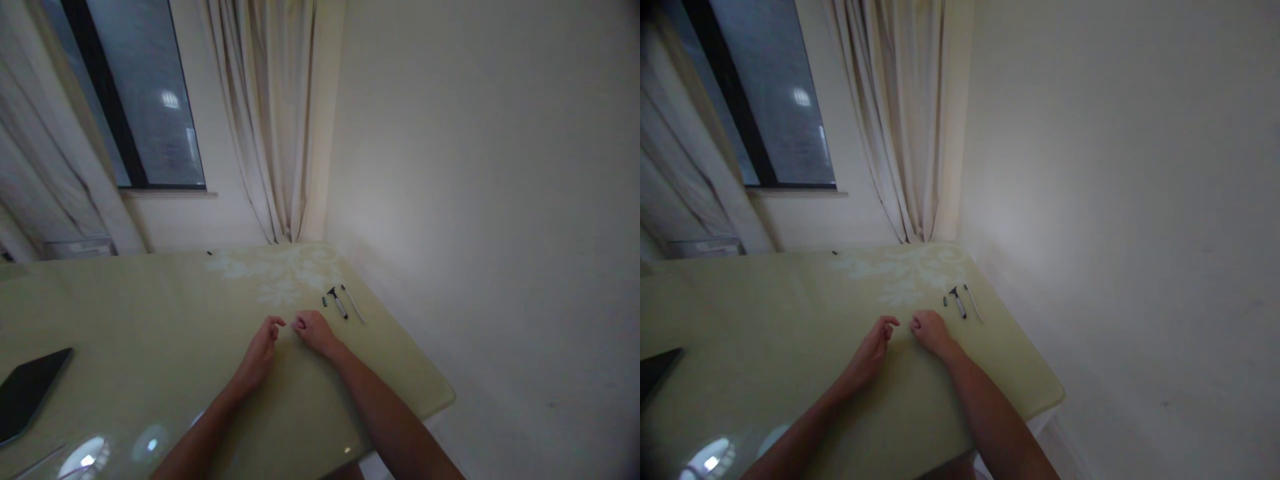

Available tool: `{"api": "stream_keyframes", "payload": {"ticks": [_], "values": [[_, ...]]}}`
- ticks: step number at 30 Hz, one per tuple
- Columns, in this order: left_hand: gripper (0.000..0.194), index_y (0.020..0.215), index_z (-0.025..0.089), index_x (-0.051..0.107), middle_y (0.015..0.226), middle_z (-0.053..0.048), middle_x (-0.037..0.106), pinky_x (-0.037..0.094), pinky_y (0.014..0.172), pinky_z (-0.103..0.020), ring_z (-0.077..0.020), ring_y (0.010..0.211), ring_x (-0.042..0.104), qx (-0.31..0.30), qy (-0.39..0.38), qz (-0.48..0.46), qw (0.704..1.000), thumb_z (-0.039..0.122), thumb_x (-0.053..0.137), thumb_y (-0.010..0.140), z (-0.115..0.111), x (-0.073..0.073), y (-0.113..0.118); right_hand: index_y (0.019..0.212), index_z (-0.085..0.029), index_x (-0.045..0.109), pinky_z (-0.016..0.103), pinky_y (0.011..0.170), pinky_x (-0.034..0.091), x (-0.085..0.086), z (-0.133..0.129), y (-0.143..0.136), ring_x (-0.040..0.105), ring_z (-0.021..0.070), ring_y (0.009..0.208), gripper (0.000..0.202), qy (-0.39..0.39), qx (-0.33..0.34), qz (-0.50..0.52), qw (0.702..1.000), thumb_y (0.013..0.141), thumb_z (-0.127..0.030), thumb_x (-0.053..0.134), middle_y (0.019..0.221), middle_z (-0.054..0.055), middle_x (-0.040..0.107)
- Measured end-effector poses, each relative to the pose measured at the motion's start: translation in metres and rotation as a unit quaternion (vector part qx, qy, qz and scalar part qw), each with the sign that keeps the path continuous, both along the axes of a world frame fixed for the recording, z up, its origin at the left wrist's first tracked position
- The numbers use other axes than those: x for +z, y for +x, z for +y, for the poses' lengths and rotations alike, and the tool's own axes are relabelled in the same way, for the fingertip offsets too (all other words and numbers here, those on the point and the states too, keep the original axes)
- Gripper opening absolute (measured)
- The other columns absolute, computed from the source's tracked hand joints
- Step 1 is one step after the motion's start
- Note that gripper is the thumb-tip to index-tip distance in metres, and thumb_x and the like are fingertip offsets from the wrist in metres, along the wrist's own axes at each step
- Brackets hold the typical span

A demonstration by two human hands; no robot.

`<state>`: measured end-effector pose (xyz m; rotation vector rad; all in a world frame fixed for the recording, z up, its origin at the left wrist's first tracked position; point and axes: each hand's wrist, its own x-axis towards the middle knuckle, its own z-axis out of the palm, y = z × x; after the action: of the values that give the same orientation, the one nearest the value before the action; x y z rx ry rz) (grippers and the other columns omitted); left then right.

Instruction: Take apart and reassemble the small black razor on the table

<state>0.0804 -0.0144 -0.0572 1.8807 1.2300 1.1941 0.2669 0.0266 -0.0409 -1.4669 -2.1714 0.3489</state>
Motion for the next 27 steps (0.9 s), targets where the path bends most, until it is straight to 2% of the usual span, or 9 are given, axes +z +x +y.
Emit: {"api": "stream_keyframes", "payload": {"ticks": [6, 10, 12, 14, 17, 20, 23, 25, 27], "values": [[0.025, 0.100, 0.022, 0.057, 0.084, -0.002, 0.056, 0.046, 0.076, -0.033, -0.0202, 0.081, 0.056, 0.015, 0.008, -0.008, 1.000, 0.017, 0.040, 0.082, 0.008, -0.004, -0.001, 0.057, -0.018, 0.038, 0.026, 0.057, 0.018, 0.002, 0.003, 0.004, 0.033, 0.0103, 0.058, 0.037, -0.009, -0.009, 0.022, 1.000, 0.082, -0.010, 0.064, 0.056, -0.007, 0.035], [0.032, 0.100, 0.022, 0.056, 0.086, -0.002, 0.057, 0.048, 0.078, -0.033, -0.0196, 0.082, 0.056, -0.004, 0.008, -0.008, 1.000, 0.011, 0.041, 0.074, 0.009, -0.010, -0.003, 0.057, -0.018, 0.047, 0.026, 0.057, 0.020, 0.007, 0.004, 0.006, 0.036, 0.0109, 0.058, 0.038, 0.001, -0.035, -0.004, 0.999, 0.087, -0.026, 0.069, 0.056, -0.005, 0.043], [0.043, 0.108, 0.021, 0.054, 0.090, -0.003, 0.058, 0.048, 0.079, -0.032, -0.0187, 0.083, 0.056, -0.001, 0.019, -0.009, 1.000, 0.009, 0.043, 0.068, 0.009, -0.012, -0.004, 0.060, -0.018, 0.056, 0.027, 0.057, 0.022, 0.014, 0.008, 0.016, 0.040, 0.0122, 0.058, 0.037, 0.020, -0.094, -0.016, 0.995, 0.090, -0.038, 0.067, 0.059, -0.003, 0.052], [0.050, 0.112, 0.021, 0.052, 0.094, -0.004, 0.059, 0.049, 0.080, -0.032, -0.0187, 0.085, 0.056, 0.009, 0.023, -0.003, 1.000, 0.008, 0.044, 0.065, 0.010, -0.014, -0.005, 0.067, -0.018, 0.064, 0.027, 0.059, 0.026, 0.022, 0.013, 0.034, 0.047, 0.0138, 0.062, 0.034, 0.050, -0.179, -0.023, 0.982, 0.093, -0.040, 0.063, 0.067, 0.001, 0.061], [0.032, 0.104, 0.021, 0.055, 0.094, -0.005, 0.062, 0.050, 0.084, -0.035, -0.0206, 0.089, 0.060, 0.008, -0.009, 0.022, 1.000, 0.013, 0.045, 0.076, 0.015, -0.010, 0.000, 0.079, -0.018, 0.072, 0.027, 0.068, 0.036, 0.029, 0.020, 0.064, 0.059, 0.0178, 0.076, 0.026, 0.078, -0.291, -0.034, 0.953, 0.095, -0.035, 0.060, 0.083, 0.007, 0.069], [0.023, 0.101, 0.021, 0.058, 0.088, -0.005, 0.066, 0.052, 0.084, -0.036, -0.0208, 0.086, 0.064, -0.028, -0.059, 0.081, 0.995, 0.020, 0.038, 0.089, 0.027, 0.000, 0.015, 0.088, -0.018, 0.075, 0.031, 0.078, 0.041, 0.026, 0.023, 0.084, 0.063, 0.0245, 0.094, 0.022, 0.055, -0.364, -0.040, 0.929, 0.092, -0.035, 0.063, 0.100, 0.014, 0.070], [0.036, 0.110, 0.018, 0.061, 0.094, -0.007, 0.070, 0.052, 0.086, -0.035, -0.0185, 0.086, 0.066, -0.052, -0.070, 0.154, 0.984, 0.009, 0.037, 0.085, 0.044, 0.012, 0.041, 0.096, -0.017, 0.075, 0.034, 0.083, 0.043, 0.020, 0.022, 0.089, 0.062, 0.0290, 0.102, 0.025, 0.020, -0.380, -0.031, 0.924, 0.090, -0.039, 0.065, 0.110, 0.017, 0.068], [0.047, 0.118, 0.017, 0.062, 0.112, -0.010, 0.070, 0.049, 0.095, -0.036, -0.0196, 0.102, 0.064, -0.040, -0.061, 0.174, 0.982, 0.004, 0.043, 0.077, 0.057, 0.018, 0.062, 0.097, -0.018, 0.075, 0.036, 0.084, 0.043, 0.018, 0.021, 0.088, 0.062, 0.0299, 0.104, 0.026, 0.007, -0.375, -0.033, 0.927, 0.089, -0.041, 0.066, 0.111, 0.018, 0.068], [0.052, 0.125, 0.017, 0.062, 0.127, -0.014, 0.065, 0.042, 0.105, -0.044, -0.0254, 0.120, 0.058, -0.012, -0.057, 0.194, 0.979, 0.006, 0.048, 0.077, 0.067, 0.021, 0.081, 0.095, -0.019, 0.074, 0.035, 0.083, 0.043, 0.018, 0.020, 0.087, 0.062, 0.0296, 0.104, 0.024, 0.003, -0.371, -0.040, 0.928, 0.088, -0.041, 0.067, 0.109, 0.017, 0.069]]}}
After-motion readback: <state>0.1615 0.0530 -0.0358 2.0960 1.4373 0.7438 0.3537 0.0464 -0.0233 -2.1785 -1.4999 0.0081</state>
